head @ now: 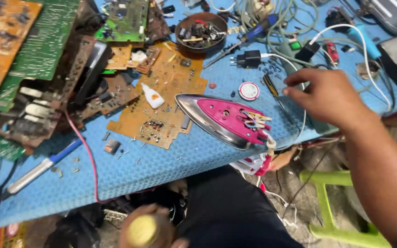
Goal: Disassembling and reassembling an electric iron for repair and cleaning on a workbench.
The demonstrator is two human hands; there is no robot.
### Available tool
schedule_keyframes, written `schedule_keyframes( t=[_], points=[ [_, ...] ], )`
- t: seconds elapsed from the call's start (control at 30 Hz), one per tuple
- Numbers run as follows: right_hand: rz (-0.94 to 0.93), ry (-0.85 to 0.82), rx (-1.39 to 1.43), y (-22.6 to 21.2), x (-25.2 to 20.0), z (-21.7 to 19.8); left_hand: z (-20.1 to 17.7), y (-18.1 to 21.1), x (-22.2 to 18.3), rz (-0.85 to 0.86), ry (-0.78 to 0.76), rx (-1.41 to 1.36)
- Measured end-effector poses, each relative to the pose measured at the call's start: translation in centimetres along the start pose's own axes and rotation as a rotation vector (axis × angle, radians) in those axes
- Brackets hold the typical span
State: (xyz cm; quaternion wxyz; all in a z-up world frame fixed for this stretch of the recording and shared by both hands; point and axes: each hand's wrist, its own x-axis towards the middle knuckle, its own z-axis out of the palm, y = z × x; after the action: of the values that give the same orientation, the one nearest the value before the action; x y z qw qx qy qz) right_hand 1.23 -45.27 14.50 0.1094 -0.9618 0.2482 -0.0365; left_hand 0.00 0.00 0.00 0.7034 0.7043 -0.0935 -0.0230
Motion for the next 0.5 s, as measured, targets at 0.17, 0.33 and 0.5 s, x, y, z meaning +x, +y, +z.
schedule_keyframes(
  t=[0.17, 0.33, 0.5],
  points=[
    [0.106, -0.223, -0.152, -1.0, 3.4, 2.8, 4.7, 6.9, 2.5, -0.326, -0.134, 0.633],
    [0.124, -0.266, -0.084, -0.9, 3.5, 2.5, 7.0, 6.4, 3.0, -0.14, -0.246, 0.59],
    [-0.213, 0.015, 0.087, -4.7, -3.4, 0.1, 8.4, 6.5, 2.8, -0.019, -0.269, 0.507]
  ],
)
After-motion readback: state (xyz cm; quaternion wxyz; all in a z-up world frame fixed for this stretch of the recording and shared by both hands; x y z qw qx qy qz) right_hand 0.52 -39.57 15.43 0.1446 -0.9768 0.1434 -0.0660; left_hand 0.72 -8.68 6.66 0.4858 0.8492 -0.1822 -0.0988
